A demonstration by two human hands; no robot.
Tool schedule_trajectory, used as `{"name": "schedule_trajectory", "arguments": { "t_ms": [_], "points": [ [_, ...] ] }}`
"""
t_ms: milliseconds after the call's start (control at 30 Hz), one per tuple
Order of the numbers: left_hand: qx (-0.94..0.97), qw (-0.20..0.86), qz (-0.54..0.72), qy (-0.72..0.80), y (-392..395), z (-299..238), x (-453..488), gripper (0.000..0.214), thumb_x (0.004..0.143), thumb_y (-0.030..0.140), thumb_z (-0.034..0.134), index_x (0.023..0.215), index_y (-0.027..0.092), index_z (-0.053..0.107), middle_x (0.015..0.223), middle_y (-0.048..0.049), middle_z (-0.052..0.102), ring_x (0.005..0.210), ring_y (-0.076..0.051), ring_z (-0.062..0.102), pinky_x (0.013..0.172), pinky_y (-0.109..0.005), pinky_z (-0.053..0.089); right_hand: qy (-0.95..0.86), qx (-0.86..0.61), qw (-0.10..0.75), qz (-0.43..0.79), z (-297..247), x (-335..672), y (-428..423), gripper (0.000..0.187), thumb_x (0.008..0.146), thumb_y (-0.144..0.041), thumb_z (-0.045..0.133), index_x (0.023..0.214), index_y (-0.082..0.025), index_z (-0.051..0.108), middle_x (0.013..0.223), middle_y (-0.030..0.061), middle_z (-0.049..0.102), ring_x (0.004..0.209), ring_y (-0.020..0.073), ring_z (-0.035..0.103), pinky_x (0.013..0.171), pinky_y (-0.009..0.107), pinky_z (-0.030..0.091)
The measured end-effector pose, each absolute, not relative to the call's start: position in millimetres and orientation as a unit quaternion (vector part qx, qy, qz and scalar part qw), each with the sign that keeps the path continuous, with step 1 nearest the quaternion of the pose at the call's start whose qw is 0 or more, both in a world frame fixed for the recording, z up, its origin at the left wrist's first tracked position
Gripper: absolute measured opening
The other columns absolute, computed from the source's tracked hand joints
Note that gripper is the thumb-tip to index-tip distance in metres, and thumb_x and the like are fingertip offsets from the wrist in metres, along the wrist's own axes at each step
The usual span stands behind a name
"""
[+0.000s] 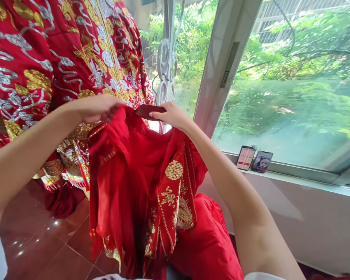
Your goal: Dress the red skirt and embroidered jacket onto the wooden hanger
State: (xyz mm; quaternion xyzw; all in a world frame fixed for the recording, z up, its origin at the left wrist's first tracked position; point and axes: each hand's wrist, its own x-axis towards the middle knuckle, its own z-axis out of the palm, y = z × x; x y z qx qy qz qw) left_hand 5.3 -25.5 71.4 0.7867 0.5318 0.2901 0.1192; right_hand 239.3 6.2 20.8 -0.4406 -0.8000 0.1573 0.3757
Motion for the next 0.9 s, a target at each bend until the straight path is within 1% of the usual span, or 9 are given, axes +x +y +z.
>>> {"name": "schedule_trajectory", "arguments": {
  "t_ms": [67, 100, 200, 267, 367, 467, 533, 700, 900],
  "points": [
    [0.79, 0.171, 0.193, 0.556, -40.7, 56.3, 10.9, 0.041, 0.087, 0.044, 0.045, 0.063, 0.015, 0.058, 0.056, -0.0078, 0.059, 0.057, -0.017, 0.059, 0.063, -0.037, 0.049, -0.801, -0.425, 0.383, 0.175, 18.9, 240.3, 8.5, 0.028, 0.079, -0.042, 0.062, 0.072, -0.015, 0.056, 0.054, -0.0018, 0.046, 0.05, 0.009, 0.041, 0.052, 0.027, 0.03],
    [0.793, 0.151, 0.185, 0.561, -46.1, 51.3, 10.0, 0.041, 0.086, 0.046, 0.046, 0.062, 0.015, 0.059, 0.06, -0.0089, 0.061, 0.06, -0.019, 0.061, 0.065, -0.037, 0.049, -0.802, -0.417, 0.387, 0.183, 18.0, 240.7, 9.7, 0.028, 0.079, -0.042, 0.062, 0.071, -0.016, 0.055, 0.053, -0.0022, 0.045, 0.049, 0.0085, 0.04, 0.051, 0.027, 0.029],
    [0.795, -0.066, 0.273, 0.537, -49.6, 44.6, -5.7, 0.033, 0.082, 0.043, 0.049, 0.069, 0.016, 0.063, 0.07, -0.0091, 0.065, 0.073, -0.022, 0.063, 0.074, -0.038, 0.049, -0.798, -0.411, 0.399, 0.188, 15.9, 241.2, 12.4, 0.028, 0.079, -0.042, 0.063, 0.071, -0.016, 0.055, 0.053, -0.0029, 0.043, 0.05, 0.0079, 0.037, 0.051, 0.027, 0.028],
    [0.795, -0.153, 0.296, 0.506, -42.5, 41.6, -23.0, 0.032, 0.079, 0.044, 0.051, 0.083, 0.015, 0.067, 0.086, -0.0101, 0.068, 0.089, -0.025, 0.062, 0.085, -0.039, 0.047, -0.793, -0.415, 0.406, 0.181, 15.2, 240.8, 13.2, 0.028, 0.079, -0.042, 0.063, 0.074, -0.015, 0.058, 0.055, -0.0024, 0.044, 0.051, 0.0081, 0.038, 0.051, 0.027, 0.028],
    [0.827, -0.093, 0.264, 0.487, -27.1, 30.3, -49.3, 0.046, 0.08, 0.052, 0.05, 0.105, 0.017, 0.065, 0.11, -0.0104, 0.067, 0.103, -0.026, 0.059, 0.093, -0.039, 0.045, -0.791, -0.421, 0.405, 0.18, 15.1, 239.8, 13.1, 0.028, 0.079, -0.041, 0.064, 0.077, -0.014, 0.06, 0.057, -0.0012, 0.046, 0.053, 0.0086, 0.04, 0.052, 0.027, 0.03],
    [0.832, 0.06, 0.259, 0.487, -17.9, 12.1, -66.3, 0.058, 0.082, 0.06, 0.044, 0.116, 0.018, 0.062, 0.115, -0.009, 0.066, 0.102, -0.025, 0.061, 0.09, -0.037, 0.048, -0.791, -0.421, 0.405, 0.183, 15.3, 239.5, 13.3, 0.028, 0.079, -0.041, 0.063, 0.079, -0.013, 0.061, 0.059, 0.0, 0.049, 0.054, 0.0093, 0.043, 0.053, 0.027, 0.033],
    [0.819, 0.096, 0.296, 0.483, -17.5, -0.3, -71.7, 0.062, 0.079, 0.062, 0.049, 0.12, 0.017, 0.06, 0.119, -0.0086, 0.065, 0.106, -0.027, 0.06, 0.092, -0.037, 0.048, -0.788, -0.423, 0.409, 0.179, 15.2, 239.7, 13.6, 0.028, 0.079, -0.041, 0.063, 0.079, -0.013, 0.062, 0.06, 0.0004, 0.05, 0.054, 0.0096, 0.045, 0.054, 0.027, 0.034],
    [0.781, 0.02, 0.364, 0.508, -20.5, -28.2, -81.8, 0.078, 0.063, 0.056, 0.071, 0.129, 0.019, 0.051, 0.125, -0.0096, 0.062, 0.111, -0.03, 0.059, 0.097, -0.041, 0.046, -0.783, -0.43, 0.411, 0.18, 15.0, 240.3, 13.6, 0.028, 0.079, -0.041, 0.063, 0.08, -0.013, 0.062, 0.062, 0.0015, 0.051, 0.055, 0.0106, 0.045, 0.054, 0.028, 0.035],
    [0.721, -0.066, 0.408, 0.557, -26.7, -54.6, -84.1, 0.059, 0.075, 0.045, 0.062, 0.127, 0.02, 0.048, 0.113, -0.0096, 0.066, 0.103, -0.028, 0.063, 0.091, -0.042, 0.049, -0.777, -0.439, 0.409, 0.189, 16.0, 238.3, 12.4, 0.029, 0.079, -0.041, 0.063, 0.084, -0.013, 0.062, 0.062, 0.001, 0.05, 0.056, 0.0106, 0.044, 0.055, 0.028, 0.033]
  ]
}}
